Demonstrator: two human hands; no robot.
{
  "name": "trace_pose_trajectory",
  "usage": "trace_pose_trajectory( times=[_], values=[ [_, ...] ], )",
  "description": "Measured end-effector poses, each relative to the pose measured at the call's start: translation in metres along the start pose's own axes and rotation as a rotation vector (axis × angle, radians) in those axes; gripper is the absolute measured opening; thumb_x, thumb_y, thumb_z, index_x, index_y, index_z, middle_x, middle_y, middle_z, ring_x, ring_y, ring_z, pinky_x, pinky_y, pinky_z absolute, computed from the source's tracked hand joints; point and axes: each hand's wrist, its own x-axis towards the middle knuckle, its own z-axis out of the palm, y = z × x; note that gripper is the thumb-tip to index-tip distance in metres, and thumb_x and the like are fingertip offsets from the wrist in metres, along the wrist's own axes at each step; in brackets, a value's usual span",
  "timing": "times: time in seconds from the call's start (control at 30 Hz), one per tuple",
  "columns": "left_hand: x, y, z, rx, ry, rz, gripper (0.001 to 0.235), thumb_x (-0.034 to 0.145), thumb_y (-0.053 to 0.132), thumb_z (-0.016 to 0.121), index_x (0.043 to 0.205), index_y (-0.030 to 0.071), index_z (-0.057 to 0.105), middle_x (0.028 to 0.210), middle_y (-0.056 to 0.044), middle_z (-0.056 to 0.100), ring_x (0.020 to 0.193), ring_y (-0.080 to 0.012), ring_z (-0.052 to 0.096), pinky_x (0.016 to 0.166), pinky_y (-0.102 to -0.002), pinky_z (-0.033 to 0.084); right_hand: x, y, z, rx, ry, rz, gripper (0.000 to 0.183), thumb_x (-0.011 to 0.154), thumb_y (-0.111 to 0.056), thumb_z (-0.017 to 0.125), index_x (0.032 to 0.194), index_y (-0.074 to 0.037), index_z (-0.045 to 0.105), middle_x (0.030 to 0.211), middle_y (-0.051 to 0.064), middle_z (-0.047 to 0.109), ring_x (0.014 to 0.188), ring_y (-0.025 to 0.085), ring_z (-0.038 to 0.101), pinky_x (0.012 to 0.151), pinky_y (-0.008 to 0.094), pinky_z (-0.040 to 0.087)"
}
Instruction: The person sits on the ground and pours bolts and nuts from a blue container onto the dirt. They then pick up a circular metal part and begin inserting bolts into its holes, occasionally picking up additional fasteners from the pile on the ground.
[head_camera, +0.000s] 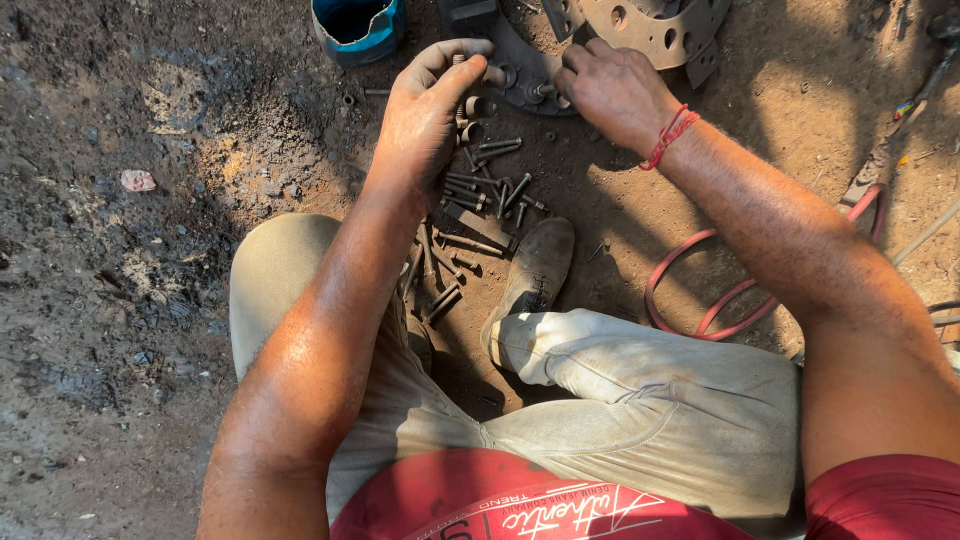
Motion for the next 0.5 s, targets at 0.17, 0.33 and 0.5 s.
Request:
trace_pose_trajectory(
  times=[0.17, 0.33, 0.5],
  values=[
    [0.001, -0.003, -0.002, -0.011, -0.023, 0.036, 0.033, 0.102, 0.023, 0.064, 0.129, 0.004, 0.065, 0.105, -0.006, 0.077, 0.091, -0.0074, 0.069, 0.081, -0.024, 0.059, -0.005, 0.011, -0.005, 0.069, -0.075, 0.002, 0.016, 0.097, -0.013, 0.069, 0.113, -0.013, 0.074, 0.111, 0.007, 0.067, 0.106, 0.023, 0.070, 0.084, 0.037, 0.061],
    [0.003, -0.007, -0.003, -0.022, -0.030, 0.029, 0.033, 0.103, 0.023, 0.065, 0.129, 0.003, 0.066, 0.104, -0.006, 0.076, 0.086, -0.0080, 0.065, 0.078, -0.024, 0.055, -0.003, 0.011, -0.009, 0.273, -0.143, 0.058, 0.032, 0.086, -0.030, 0.073, 0.108, -0.007, 0.072, 0.102, 0.014, 0.067, 0.098, 0.032, 0.069, 0.079, 0.046, 0.058],
    [0.004, -0.009, -0.006, -0.118, -0.057, 0.053, 0.029, 0.104, 0.019, 0.065, 0.128, 0.003, 0.066, 0.106, -0.007, 0.075, 0.091, -0.0103, 0.068, 0.082, -0.026, 0.058, 0.005, -0.001, 0.015, 0.208, -0.025, 0.106, 0.017, 0.096, -0.018, 0.066, 0.106, -0.005, 0.069, 0.099, 0.011, 0.071, 0.095, 0.030, 0.071, 0.080, 0.044, 0.058]
  ],
)
